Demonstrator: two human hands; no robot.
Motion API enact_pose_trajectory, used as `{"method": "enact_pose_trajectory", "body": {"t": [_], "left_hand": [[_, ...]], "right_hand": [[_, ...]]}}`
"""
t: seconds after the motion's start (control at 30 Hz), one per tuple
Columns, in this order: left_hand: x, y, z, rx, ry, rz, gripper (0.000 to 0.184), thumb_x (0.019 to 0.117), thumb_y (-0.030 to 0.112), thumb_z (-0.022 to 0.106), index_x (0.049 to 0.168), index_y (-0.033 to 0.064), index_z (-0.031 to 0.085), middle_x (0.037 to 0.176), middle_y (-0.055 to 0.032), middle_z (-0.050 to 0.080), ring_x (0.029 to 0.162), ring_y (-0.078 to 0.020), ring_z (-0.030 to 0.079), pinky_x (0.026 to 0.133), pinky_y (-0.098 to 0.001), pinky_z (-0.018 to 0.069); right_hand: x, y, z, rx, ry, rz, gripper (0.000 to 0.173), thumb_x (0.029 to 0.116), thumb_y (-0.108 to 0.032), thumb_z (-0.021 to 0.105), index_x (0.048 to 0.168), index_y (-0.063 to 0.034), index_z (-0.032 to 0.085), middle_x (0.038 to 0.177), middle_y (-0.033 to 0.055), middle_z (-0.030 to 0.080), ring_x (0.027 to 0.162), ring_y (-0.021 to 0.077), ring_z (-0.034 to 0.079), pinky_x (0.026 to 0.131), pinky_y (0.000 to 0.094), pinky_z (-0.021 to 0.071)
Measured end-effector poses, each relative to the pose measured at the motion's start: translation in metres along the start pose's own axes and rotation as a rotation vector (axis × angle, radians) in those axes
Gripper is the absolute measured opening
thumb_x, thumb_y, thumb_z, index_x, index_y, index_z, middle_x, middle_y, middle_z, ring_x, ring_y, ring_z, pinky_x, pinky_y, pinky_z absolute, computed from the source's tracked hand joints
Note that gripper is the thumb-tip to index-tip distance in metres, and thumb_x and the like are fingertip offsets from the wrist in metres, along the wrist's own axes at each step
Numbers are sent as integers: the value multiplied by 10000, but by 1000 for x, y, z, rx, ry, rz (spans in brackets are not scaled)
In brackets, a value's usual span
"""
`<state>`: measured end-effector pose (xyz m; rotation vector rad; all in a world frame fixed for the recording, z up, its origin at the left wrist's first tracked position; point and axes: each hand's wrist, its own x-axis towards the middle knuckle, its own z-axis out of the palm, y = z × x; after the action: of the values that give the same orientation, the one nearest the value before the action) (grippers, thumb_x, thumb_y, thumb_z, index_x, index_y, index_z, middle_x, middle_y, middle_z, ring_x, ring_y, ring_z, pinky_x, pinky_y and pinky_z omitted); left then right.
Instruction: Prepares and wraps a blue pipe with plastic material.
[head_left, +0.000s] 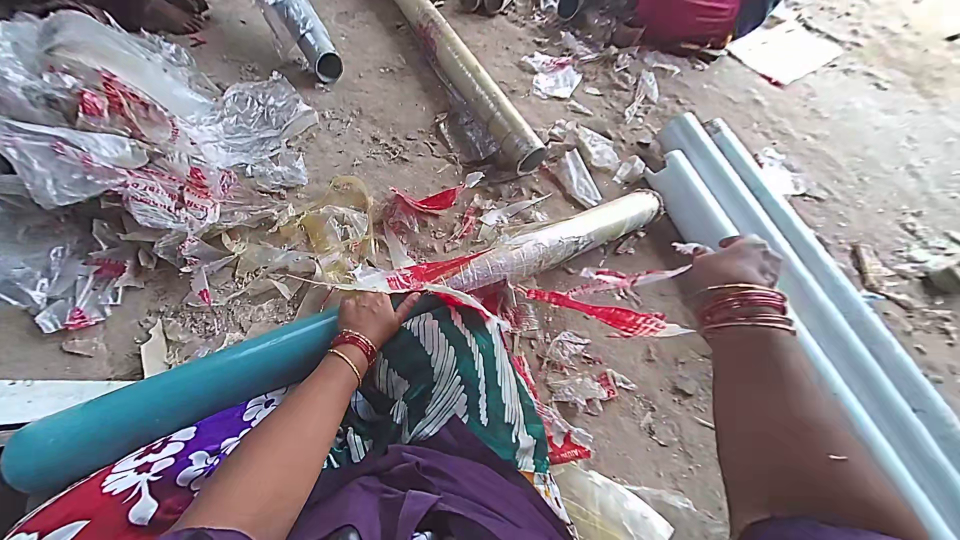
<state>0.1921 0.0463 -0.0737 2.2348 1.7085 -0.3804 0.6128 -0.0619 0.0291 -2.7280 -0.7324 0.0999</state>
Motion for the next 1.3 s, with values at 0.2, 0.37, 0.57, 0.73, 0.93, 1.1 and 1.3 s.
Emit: {"method": "enact_pose_trajectory", "body": {"t": [0.2,0.37,0.57,0.73,0.93,1.1,1.3], "left_hand": [[-1,-4,6,-137,75,27,865,996,733,379,1241,-51,651,1239,-300,661,1181,-467,640,963,-651,481],[-3,-7,4,-132,80,68,823,1022,683,387,1289,-59,619,1292,-299,636,1198,-455,635,961,-611,496],[2,-5,-5,-103,-37,24,890,1014,723,325,1105,-88,679,1148,-295,694,1158,-436,666,924,-604,513],[3,-3,-5,-123,23,20,845,1010,705,386,1242,-65,646,1219,-290,678,1179,-441,656,947,-608,507],[2,-7,6,-144,109,73,776,1016,672,430,1090,-52,700,1078,-276,713,1076,-437,691,869,-606,524],[-30,-48,48,-486,602,391,334,998,252,622,1106,-33,760,1191,-209,729,1219,-388,658,1081,-533,485],[-111,-144,28,-485,942,-181,299,940,256,684,1139,53,775,1354,-187,655,1357,-430,523,1124,-603,400]], "right_hand": [[-122,-119,30,165,-251,-908,355,1089,-243,497,1252,0,697,1098,242,734,1008,433,710,871,649,527],[-221,-199,58,-428,-642,-915,436,1051,-332,558,1355,-20,563,1086,240,701,1025,440,691,790,609,533],[-168,-175,70,-270,-559,-840,230,1033,-185,588,1035,-32,760,1000,239,726,987,447,692,800,661,511],[-188,-127,76,-50,-440,-934,214,1003,-122,581,1024,-69,787,883,211,742,885,436,719,744,648,526],[-188,-107,94,139,-312,-914,198,986,-135,611,1003,-68,796,824,189,744,807,414,728,687,628,532],[-145,-111,99,122,-431,-787,269,1025,-296,638,1025,-76,792,916,196,750,910,415,715,778,667,507],[-159,-142,78,-11,-441,-934,347,1036,-270,597,1056,49,732,1010,345,701,1007,565,661,840,777,433]]}}
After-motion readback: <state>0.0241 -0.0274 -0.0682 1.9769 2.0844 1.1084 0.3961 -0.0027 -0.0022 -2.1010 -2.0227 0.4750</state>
